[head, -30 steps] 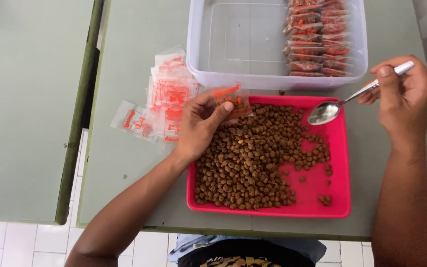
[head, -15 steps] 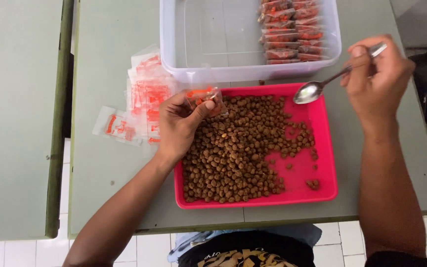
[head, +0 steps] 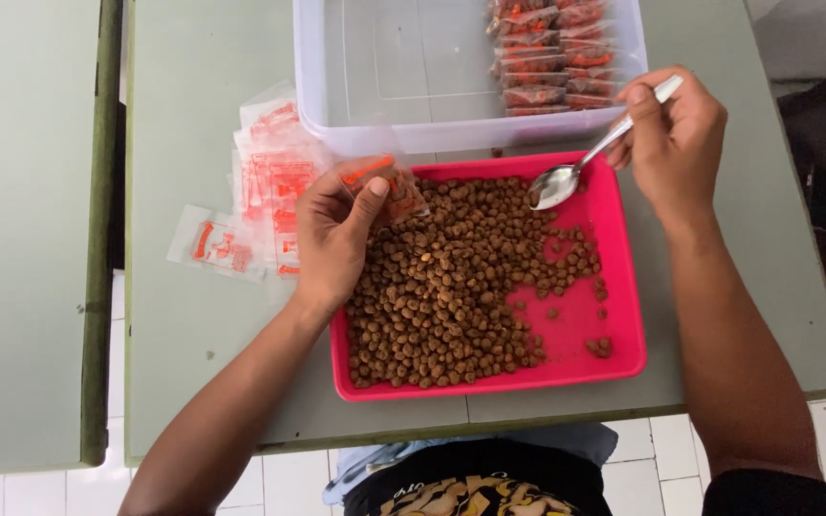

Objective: The person scoops small roasted snacks from a tray using a spoon and fills small plastic pouches, then places the filled pouches into a larger container.

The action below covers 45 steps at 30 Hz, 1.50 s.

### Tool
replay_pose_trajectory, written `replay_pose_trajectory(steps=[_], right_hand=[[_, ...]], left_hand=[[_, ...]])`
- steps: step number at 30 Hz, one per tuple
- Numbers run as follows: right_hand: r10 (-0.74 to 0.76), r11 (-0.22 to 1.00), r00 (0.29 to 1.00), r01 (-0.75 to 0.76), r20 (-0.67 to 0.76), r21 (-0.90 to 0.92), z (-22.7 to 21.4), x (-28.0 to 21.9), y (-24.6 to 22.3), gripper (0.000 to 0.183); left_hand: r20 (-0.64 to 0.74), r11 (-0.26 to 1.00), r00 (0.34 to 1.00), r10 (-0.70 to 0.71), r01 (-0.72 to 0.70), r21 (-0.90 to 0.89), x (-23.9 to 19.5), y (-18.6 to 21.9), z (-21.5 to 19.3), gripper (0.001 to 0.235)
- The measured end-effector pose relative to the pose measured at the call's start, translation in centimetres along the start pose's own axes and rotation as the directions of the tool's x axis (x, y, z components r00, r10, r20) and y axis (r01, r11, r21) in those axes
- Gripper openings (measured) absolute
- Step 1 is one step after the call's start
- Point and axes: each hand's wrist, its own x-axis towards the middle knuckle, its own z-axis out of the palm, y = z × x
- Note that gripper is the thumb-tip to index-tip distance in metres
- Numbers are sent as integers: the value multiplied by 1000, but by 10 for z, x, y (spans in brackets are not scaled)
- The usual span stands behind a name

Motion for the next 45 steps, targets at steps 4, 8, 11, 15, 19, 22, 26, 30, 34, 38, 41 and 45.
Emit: replay_pose_trajectory(steps=[4, 8, 11, 15, 19, 22, 26, 30, 34, 38, 41, 45], right_hand=[[48, 994, 998, -44, -31, 98, -6, 2, 3, 24], [108, 969, 992, -93, -57, 227, -2, -1, -12, 26], [164, 937, 984, -134, -67, 322, 5, 0, -33, 22], [205, 886, 974, -146, -92, 439, 8, 7, -69, 16], [141, 879, 985, -79, -98, 471, 12, 25, -97, 22], [71, 898, 991, -13, -115, 440, 21, 37, -125, 20], [-95, 918, 989, 131, -113, 375, 37, 45, -146, 28], [-521, 843, 851, 501, 64, 195, 39, 33, -163, 30], [-449, 844, 857, 500, -251, 197, 26, 18, -123, 37], [-242, 957, 936, 274, -256, 95, -18, 2, -51, 32], [26, 1000, 985, -28, -168, -7, -30, -16, 5, 17], [256, 966, 960, -258, -110, -2, -20, -33, 26, 7]], left_hand=[[17, 1000, 1000, -4, 5, -23, -1, 0, 1, 27], [68, 1000, 998, 13, -14, 20, -1, 2, 4, 44], [90, 994, 996, 2, -12, 107, -3, 7, 10, 40], [103, 937, 995, -17, -20, 350, -10, 11, 11, 44], [135, 943, 991, -6, -40, 331, -9, 17, 11, 45], [131, 918, 991, 0, -52, 394, -10, 14, 9, 47], [163, 971, 986, -28, -12, 237, -10, 15, 10, 47], [194, 973, 981, 12, -57, 224, -9, 15, 10, 43], [226, 998, 974, -26, 11, 68, -7, 15, 10, 42], [202, 998, 977, -61, 53, 45, -2, 15, 8, 34], [158, 999, 987, -40, 34, 37, 1, 1, 3, 23], [50, 994, 996, -71, 66, 88, 8, 4, 4, 17]])
